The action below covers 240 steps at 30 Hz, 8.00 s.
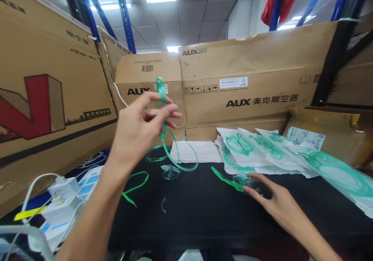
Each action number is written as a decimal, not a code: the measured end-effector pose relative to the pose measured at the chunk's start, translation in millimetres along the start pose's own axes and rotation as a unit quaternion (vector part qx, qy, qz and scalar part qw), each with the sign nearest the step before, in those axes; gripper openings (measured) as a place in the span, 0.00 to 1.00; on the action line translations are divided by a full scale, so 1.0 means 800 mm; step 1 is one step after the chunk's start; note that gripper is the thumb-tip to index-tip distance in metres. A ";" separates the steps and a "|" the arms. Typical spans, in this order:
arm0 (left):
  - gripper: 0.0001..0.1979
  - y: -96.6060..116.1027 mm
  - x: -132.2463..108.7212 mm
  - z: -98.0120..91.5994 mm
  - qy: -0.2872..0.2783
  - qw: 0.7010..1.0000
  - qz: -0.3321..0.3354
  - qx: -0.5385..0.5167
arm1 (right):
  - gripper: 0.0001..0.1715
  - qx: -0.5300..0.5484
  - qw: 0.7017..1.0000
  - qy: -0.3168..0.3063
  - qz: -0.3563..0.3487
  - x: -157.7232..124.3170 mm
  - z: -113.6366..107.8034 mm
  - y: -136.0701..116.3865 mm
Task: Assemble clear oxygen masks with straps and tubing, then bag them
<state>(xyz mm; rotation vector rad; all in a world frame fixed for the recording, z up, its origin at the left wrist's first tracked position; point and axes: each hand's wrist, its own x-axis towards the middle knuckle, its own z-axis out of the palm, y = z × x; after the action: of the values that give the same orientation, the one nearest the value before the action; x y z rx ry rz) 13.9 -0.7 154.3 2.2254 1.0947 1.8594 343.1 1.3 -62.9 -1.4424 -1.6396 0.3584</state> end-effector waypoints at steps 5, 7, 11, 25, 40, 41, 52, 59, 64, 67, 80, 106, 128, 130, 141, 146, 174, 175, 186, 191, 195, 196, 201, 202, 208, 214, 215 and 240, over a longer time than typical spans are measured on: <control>0.12 0.000 -0.106 0.063 -0.242 0.954 -0.007 0.175 | 0.32 -0.048 0.998 0.030 0.025 -0.001 -0.047 0.023; 0.08 -0.006 -0.156 0.083 -0.358 0.903 0.019 0.238 | 0.31 -0.067 0.997 0.023 0.013 -0.002 -0.049 0.022; 0.11 -0.017 -0.219 0.088 -0.417 0.882 -0.025 0.218 | 0.29 -0.105 0.994 -0.021 -0.018 -0.005 -0.032 0.018; 0.12 -0.090 -0.155 0.095 -0.365 0.865 -0.081 0.333 | 0.13 -0.286 0.935 -0.136 -0.161 -0.007 0.044 -0.123; 0.10 -0.111 -0.152 0.091 -0.352 0.861 -0.222 0.291 | 0.34 -0.369 0.907 -0.190 -0.074 0.006 0.086 -0.145; 0.10 -0.109 -0.151 0.088 -0.352 0.863 -0.227 0.283 | 0.33 -0.355 0.911 -0.195 -0.074 0.006 0.085 -0.145; 0.12 -0.085 -0.155 0.044 -0.389 0.874 -0.260 0.133 | 0.16 -0.155 0.952 -0.248 -0.089 0.018 0.046 -0.102; 0.07 -0.092 -0.166 0.064 -0.360 0.907 -0.195 0.100 | 0.14 -0.127 0.956 -0.160 -0.209 0.002 0.063 -0.096; 0.07 -0.096 -0.176 0.075 -0.367 0.905 -0.194 0.091 | 0.14 -0.149 0.971 -0.075 -0.172 0.010 0.022 -0.084; 0.08 -0.097 -0.179 0.076 -0.372 0.898 -0.220 0.084 | 0.26 -0.258 0.954 0.084 -0.125 0.009 -0.003 -0.046; 0.09 -0.087 -0.171 0.079 -0.340 0.929 -0.143 -0.033 | 0.34 -0.191 0.975 0.010 -0.116 0.026 -0.030 -0.081; 0.08 -0.096 -0.180 0.093 -0.313 0.943 -0.083 0.077 | 0.16 -0.098 0.964 -0.137 -0.208 -0.003 0.020 -0.102; 0.09 -0.100 -0.181 0.094 -0.339 0.925 -0.167 0.031 | 0.24 -0.023 0.980 -0.195 -0.038 0.016 0.025 -0.093; 0.11 -0.099 -0.184 0.094 -0.364 0.911 -0.188 0.045 | 0.23 -0.032 0.976 -0.207 -0.056 0.015 0.024 -0.095; 0.06 -0.098 -0.180 0.088 -0.355 0.926 -0.120 0.044 | 0.11 -0.018 0.965 -0.198 -0.174 0.013 0.035 -0.083; 0.06 -0.100 -0.181 0.091 -0.312 0.948 -0.035 0.048 | 0.09 0.004 0.970 -0.195 -0.144 0.014 0.032 -0.096; 0.06 -0.092 -0.197 0.116 -0.271 0.955 0.018 0.118 | 0.32 0.068 0.947 -0.308 0.066 0.013 0.028 -0.099; 0.07 -0.091 -0.198 0.116 -0.271 0.956 0.012 0.112 | 0.32 0.071 0.947 -0.308 0.062 0.013 0.028 -0.100; 0.08 -0.087 -0.197 0.117 -0.267 0.961 -0.041 0.064 | 0.24 0.021 0.965 -0.261 0.028 0.010 0.030 -0.105; 0.08 -0.084 -0.194 0.115 -0.267 0.959 -0.086 0.042 | 0.20 0.014 0.972 -0.233 0.006 0.010 0.033 -0.105; 0.08 -0.082 -0.192 0.116 -0.277 0.953 -0.116 0.049 | 0.17 -0.006 0.975 -0.221 -0.021 0.012 0.035 -0.103; 0.08 -0.081 -0.192 0.117 -0.283 0.950 -0.121 0.049 | 0.15 -0.018 0.975 -0.216 -0.040 0.013 0.034 -0.101; 0.08 -0.083 -0.190 0.108 -0.350 0.922 -0.161 0.045 | 0.10 -0.078 0.962 -0.192 -0.177 0.010 0.031 -0.086; 0.08 -0.084 -0.189 0.105 -0.366 0.915 -0.163 0.041 | 0.11 -0.084 0.957 -0.188 -0.205 0.009 0.030 -0.085; 0.10 -0.093 -0.186 0.089 -0.390 0.914 -0.109 0.006 | 0.19 -0.127 0.920 -0.156 -0.336 0.009 0.029 -0.083; 0.12 -0.088 -0.184 0.098 -0.385 0.917 -0.099 0.027 | 0.17 -0.129 0.925 -0.119 -0.339 0.010 0.033 -0.084; 0.13 -0.086 -0.183 0.100 -0.379 0.920 -0.096 0.028 | 0.17 -0.126 0.929 -0.116 -0.328 0.009 0.033 -0.085; 0.11 -0.085 -0.195 0.106 -0.300 0.944 0.016 0.135 | 0.27 -0.028 0.968 -0.248 -0.031 0.011 0.032 -0.108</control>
<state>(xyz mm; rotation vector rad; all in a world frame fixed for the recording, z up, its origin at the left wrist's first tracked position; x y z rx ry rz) 50.2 0.8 -32.4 2.6879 1.2316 0.9420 269.0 -6.3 -11.4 -1.4115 -2.1010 0.6852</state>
